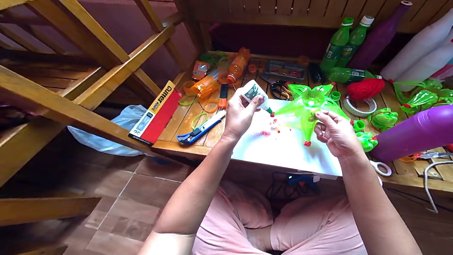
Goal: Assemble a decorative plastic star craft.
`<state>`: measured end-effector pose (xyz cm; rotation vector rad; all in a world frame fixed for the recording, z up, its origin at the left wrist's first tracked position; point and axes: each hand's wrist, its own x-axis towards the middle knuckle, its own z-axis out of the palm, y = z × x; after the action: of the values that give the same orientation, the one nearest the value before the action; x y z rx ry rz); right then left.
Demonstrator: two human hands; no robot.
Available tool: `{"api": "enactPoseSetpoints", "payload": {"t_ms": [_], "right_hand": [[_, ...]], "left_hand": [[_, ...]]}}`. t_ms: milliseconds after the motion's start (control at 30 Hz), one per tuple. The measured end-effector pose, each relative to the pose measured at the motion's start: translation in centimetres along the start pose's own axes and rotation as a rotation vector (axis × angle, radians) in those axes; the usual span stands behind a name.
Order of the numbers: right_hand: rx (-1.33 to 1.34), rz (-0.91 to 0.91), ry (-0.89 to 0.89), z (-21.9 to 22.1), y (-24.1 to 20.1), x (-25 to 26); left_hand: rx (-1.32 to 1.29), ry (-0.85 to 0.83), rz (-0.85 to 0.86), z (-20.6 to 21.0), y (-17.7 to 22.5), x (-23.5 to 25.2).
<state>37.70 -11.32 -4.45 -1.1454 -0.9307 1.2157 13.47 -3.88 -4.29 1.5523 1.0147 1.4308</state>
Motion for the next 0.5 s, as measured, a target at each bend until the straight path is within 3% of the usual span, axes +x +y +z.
{"api": "enactPoseSetpoints", "payload": {"t_ms": [500], "right_hand": [[-0.006,-0.003,-0.007,0.08,-0.01,-0.01]], "left_hand": [[-0.042,0.021,0.003,-0.21,0.79,0.13]]}}
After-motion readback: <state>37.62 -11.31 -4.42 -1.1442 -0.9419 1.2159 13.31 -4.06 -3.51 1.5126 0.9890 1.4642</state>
